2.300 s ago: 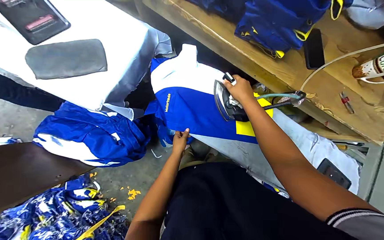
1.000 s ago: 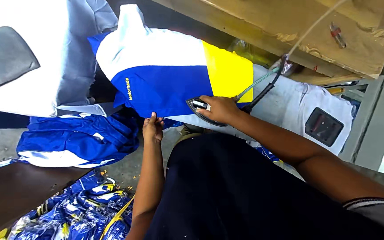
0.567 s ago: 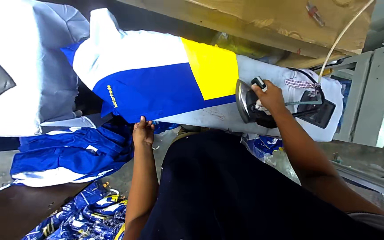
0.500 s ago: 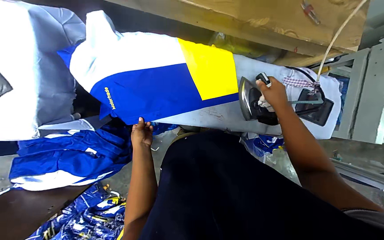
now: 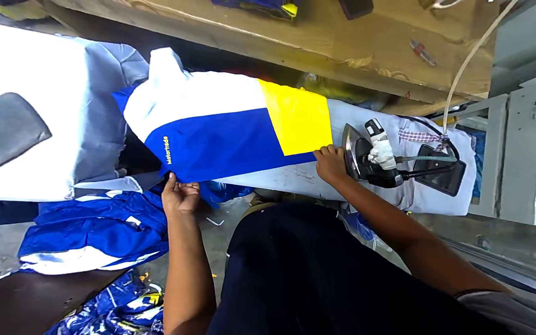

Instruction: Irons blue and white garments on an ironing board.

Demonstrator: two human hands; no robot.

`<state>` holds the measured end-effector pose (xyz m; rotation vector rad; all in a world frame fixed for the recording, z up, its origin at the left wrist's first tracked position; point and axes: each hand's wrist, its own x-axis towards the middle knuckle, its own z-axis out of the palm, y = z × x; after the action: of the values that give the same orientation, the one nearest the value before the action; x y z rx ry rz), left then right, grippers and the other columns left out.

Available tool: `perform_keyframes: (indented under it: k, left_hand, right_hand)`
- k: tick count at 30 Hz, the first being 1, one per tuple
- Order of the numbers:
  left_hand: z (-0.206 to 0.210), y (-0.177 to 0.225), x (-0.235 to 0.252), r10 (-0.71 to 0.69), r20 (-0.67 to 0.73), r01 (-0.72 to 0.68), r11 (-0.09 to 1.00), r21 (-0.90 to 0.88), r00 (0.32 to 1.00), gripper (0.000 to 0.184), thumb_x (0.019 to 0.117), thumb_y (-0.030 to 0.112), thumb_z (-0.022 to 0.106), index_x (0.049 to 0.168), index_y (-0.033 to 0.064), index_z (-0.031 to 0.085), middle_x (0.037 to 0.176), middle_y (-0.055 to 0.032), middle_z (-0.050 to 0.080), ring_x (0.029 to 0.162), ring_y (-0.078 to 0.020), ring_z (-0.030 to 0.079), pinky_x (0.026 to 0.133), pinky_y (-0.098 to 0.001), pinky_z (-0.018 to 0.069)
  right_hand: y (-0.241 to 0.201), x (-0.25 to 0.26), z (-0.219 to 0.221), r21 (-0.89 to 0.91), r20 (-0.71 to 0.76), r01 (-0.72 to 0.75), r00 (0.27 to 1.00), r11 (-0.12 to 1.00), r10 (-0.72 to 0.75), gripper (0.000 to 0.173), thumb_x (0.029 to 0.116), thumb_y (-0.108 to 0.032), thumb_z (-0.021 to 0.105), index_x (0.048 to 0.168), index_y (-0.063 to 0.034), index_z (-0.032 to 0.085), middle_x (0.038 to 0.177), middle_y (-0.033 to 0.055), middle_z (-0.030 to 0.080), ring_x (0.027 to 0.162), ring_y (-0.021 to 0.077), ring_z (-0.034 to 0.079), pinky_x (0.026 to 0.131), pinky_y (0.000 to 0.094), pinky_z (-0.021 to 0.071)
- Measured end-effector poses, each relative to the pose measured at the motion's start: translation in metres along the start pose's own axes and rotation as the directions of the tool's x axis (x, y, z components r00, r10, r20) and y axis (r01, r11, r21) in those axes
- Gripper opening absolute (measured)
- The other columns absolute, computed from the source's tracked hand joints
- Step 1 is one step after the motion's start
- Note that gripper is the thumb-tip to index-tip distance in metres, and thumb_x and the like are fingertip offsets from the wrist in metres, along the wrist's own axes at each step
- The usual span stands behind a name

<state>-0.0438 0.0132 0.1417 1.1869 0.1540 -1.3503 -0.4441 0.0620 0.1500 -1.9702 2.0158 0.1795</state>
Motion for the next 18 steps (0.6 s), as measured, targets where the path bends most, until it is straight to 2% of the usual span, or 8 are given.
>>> perform_keyframes:
  k: [3,6,9,12,14,16,17,18]
  left_hand:
    - [0.007,0.031,0.010,0.044,0.024,-0.046,0.995,0.092,0.999,0.010,0.1085,0.021,0.044,0.110,0.0141,0.051,0.090,0.0001,0.065,0.084,-0.0097,0.068,0.080,-0.0290,0.0596]
    - [0.007,0.078,0.036,0.185,0.007,-0.185,0.977,0.111,0.983,0.011,0.1085,0.022,0.045,0.101,0.0167,0.051,0.076,0.0051,0.060,0.073,-0.0068,0.065,0.079,-0.0282,0.0588]
    - [-0.006,0.111,0.066,0.322,-0.017,-0.321,0.947,0.010,0.947,0.013,0.1112,0.025,0.037,0.106,0.0170,0.046,0.084,0.0035,0.052,0.077,-0.0082,0.059,0.085,-0.0309,0.0546]
    - [-0.015,0.109,0.072,0.283,-0.102,-0.268,0.953,0.143,0.954,0.025,0.1109,0.034,0.036,0.089,0.0221,0.040,0.067,0.0086,0.041,0.057,-0.0046,0.045,0.064,-0.0247,0.0494]
    - [-0.020,0.089,0.070,0.218,-0.189,-0.132,0.914,0.384,0.957,0.031,0.1101,0.042,0.036,0.087,0.0215,0.041,0.060,0.0085,0.042,0.050,-0.0056,0.046,0.055,-0.0266,0.0484]
    - [-0.022,0.060,0.052,0.254,-0.196,-0.074,0.767,0.638,0.947,0.034,0.1096,0.038,0.043,0.128,0.0099,0.048,0.098,-0.0023,0.056,0.081,-0.0111,0.058,0.074,-0.0335,0.0527]
    - [-0.023,0.046,0.035,0.294,-0.110,-0.124,0.674,0.729,0.950,0.053,0.1088,0.030,0.048,0.152,0.0019,0.036,0.136,-0.0159,0.055,0.116,-0.0210,0.058,0.097,-0.0416,0.0501]
    - [-0.024,0.031,0.018,0.342,0.032,-0.223,0.538,0.813,0.939,0.065,0.1070,0.023,0.052,0.158,-0.0050,0.022,0.154,-0.0267,0.040,0.137,-0.0303,0.047,0.111,-0.0439,0.0428]
  right_hand:
    - [-0.007,0.019,-0.001,-0.032,0.014,0.052,0.999,0.998,-0.052,0.021,0.0916,0.002,0.064,0.111,0.0020,0.072,0.109,0.0235,0.070,0.113,0.0438,0.062,0.098,0.0645,0.0403]
    - [-0.053,0.016,-0.027,0.085,0.163,0.164,0.971,0.983,-0.176,0.020,0.0927,-0.003,0.063,0.109,-0.0004,0.074,0.109,0.0203,0.072,0.114,0.0399,0.064,0.102,0.0634,0.0391]
    - [-0.126,-0.001,-0.078,0.331,0.428,0.317,0.789,0.889,-0.441,0.025,0.0957,-0.006,0.062,0.118,0.0003,0.071,0.118,0.0214,0.070,0.119,0.0392,0.062,0.106,0.0627,0.0372]
    - [-0.177,-0.011,-0.093,0.447,0.483,0.465,0.594,0.764,-0.644,0.023,0.0972,-0.005,0.060,0.118,0.0015,0.069,0.115,0.0224,0.070,0.116,0.0399,0.062,0.104,0.0631,0.0368]
    - [-0.191,-0.005,-0.093,0.385,0.558,0.498,0.545,0.777,-0.626,0.027,0.1005,-0.011,0.059,0.124,0.0004,0.067,0.120,0.0228,0.068,0.120,0.0406,0.060,0.105,0.0637,0.0351]
    - [-0.187,0.009,-0.099,0.303,0.637,0.421,0.577,0.855,-0.511,0.035,0.1040,-0.019,0.059,0.131,0.0027,0.063,0.128,0.0267,0.065,0.126,0.0440,0.057,0.109,0.0661,0.0332]
    - [-0.179,0.020,-0.103,0.269,0.643,0.349,0.629,0.898,-0.437,0.038,0.1051,-0.020,0.058,0.135,0.0037,0.061,0.131,0.0281,0.063,0.128,0.0451,0.055,0.111,0.0661,0.0320]
    - [-0.165,0.034,-0.106,0.239,0.612,0.276,0.701,0.931,-0.365,0.040,0.1056,-0.021,0.058,0.137,0.0029,0.061,0.132,0.0282,0.063,0.129,0.0460,0.055,0.112,0.0674,0.0321]
